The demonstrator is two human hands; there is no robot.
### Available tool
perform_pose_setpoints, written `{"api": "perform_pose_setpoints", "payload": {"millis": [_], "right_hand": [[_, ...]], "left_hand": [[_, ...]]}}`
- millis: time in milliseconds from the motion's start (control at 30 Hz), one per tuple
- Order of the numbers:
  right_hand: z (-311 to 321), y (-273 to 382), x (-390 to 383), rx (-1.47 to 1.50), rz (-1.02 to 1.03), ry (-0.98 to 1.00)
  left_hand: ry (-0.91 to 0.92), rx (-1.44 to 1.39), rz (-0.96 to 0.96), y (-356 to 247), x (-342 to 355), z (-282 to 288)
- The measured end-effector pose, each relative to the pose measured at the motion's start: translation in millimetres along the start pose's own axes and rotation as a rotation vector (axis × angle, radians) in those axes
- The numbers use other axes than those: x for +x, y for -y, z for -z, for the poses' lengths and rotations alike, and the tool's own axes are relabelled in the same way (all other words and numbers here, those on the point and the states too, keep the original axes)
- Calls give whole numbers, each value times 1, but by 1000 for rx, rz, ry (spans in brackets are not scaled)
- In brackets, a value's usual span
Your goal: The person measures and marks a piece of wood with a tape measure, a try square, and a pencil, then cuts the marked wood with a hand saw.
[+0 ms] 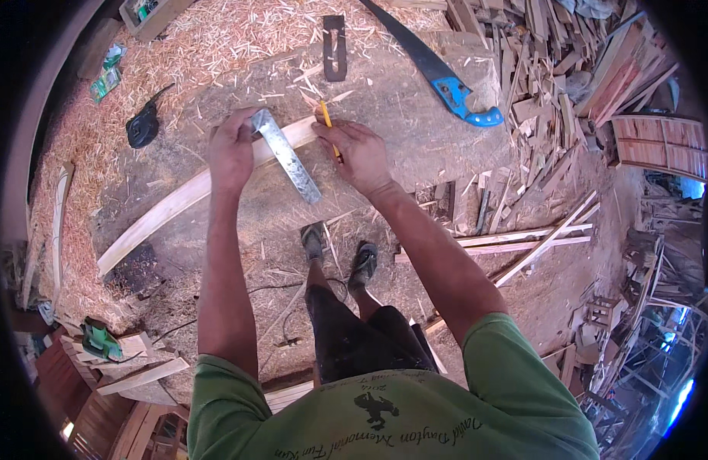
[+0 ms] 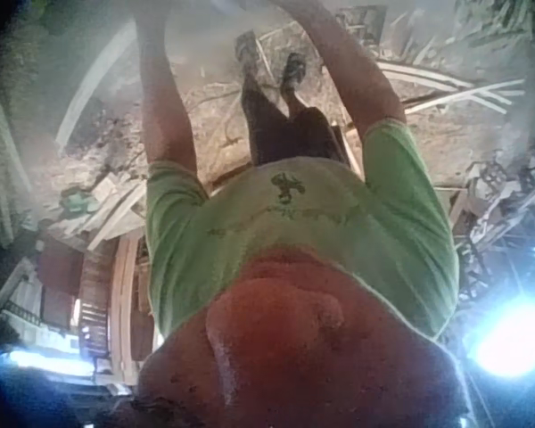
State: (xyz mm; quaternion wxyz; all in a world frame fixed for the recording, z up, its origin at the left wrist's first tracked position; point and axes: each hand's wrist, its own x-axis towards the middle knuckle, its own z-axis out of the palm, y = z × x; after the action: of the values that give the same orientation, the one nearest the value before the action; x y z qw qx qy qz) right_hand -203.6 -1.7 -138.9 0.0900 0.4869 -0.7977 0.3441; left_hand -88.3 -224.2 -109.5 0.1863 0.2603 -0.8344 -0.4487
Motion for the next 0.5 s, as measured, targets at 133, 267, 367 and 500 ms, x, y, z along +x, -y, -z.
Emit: {"api": "perform_pose_setpoints", "payload": {"millis": [133, 267, 367, 500], "right_hand": [[-2, 4, -2, 59, -51, -51], [-5, 8, -2, 62, -101, -90], [-2, 9, -4, 80, -149, -76], [18, 29, -16, 259, -332, -54]], "left_hand": [[-93, 447, -164, -4, -13, -19], [-60, 457, -245, -4, -17, -12], [-31, 458, -294, -7, -18, -13], [-46, 433, -298, -4, -19, -11]]}}
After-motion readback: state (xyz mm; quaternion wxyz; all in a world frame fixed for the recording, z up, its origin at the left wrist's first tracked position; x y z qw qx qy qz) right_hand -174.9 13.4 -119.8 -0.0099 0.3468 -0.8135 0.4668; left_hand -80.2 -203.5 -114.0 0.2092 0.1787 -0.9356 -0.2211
